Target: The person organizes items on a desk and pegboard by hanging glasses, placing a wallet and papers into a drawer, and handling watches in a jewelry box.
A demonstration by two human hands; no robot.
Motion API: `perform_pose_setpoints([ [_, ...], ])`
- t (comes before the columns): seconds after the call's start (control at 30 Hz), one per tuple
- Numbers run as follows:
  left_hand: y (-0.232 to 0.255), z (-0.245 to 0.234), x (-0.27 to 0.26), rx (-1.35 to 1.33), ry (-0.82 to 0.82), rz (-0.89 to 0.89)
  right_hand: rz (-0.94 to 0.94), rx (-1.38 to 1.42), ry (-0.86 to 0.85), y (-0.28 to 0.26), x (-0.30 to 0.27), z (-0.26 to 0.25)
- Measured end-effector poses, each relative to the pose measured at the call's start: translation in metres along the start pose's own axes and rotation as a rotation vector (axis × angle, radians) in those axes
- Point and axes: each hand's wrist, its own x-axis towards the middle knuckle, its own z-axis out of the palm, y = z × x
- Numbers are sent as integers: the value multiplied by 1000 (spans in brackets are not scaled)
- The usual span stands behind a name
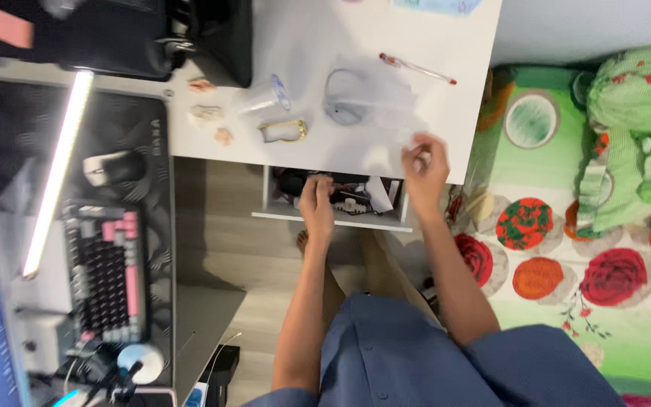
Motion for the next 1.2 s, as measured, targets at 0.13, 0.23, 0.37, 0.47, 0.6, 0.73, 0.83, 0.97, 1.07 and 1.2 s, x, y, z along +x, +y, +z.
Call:
perform_pose_setpoints([
  [0.13,36,15,14,13,3,40,-43,-246,-31,26,51,6],
  [0.23,46,18,9,239,-11,50,-72,-381,-140,48,61,11],
  [0.37,52,21,1,167,-21,-43,-192,-425,-211,45,74,12],
  [0.47,53,22,2,198,-12,-8,-82,-341,-245,43,76,16],
  [0.6,55,28,1,178,-24,16,-70,-244,-232,34,74,16],
  [0.73,56,38,1,196,9,51,5,-276,-114,18,80,15],
  [0.83,53,40,-5,194,-6,38,194,-281,-141,18,80,13],
  [0.97,46,40,-6,200,-20,28,268,-299,-201,23,84,14],
  [1.07,35,37,-2,218,-20,43,294,-251,-265,16,84,7],
  [1.2,6,41,10,225,-33,-40,229,-253,-361,2,70,-11],
])
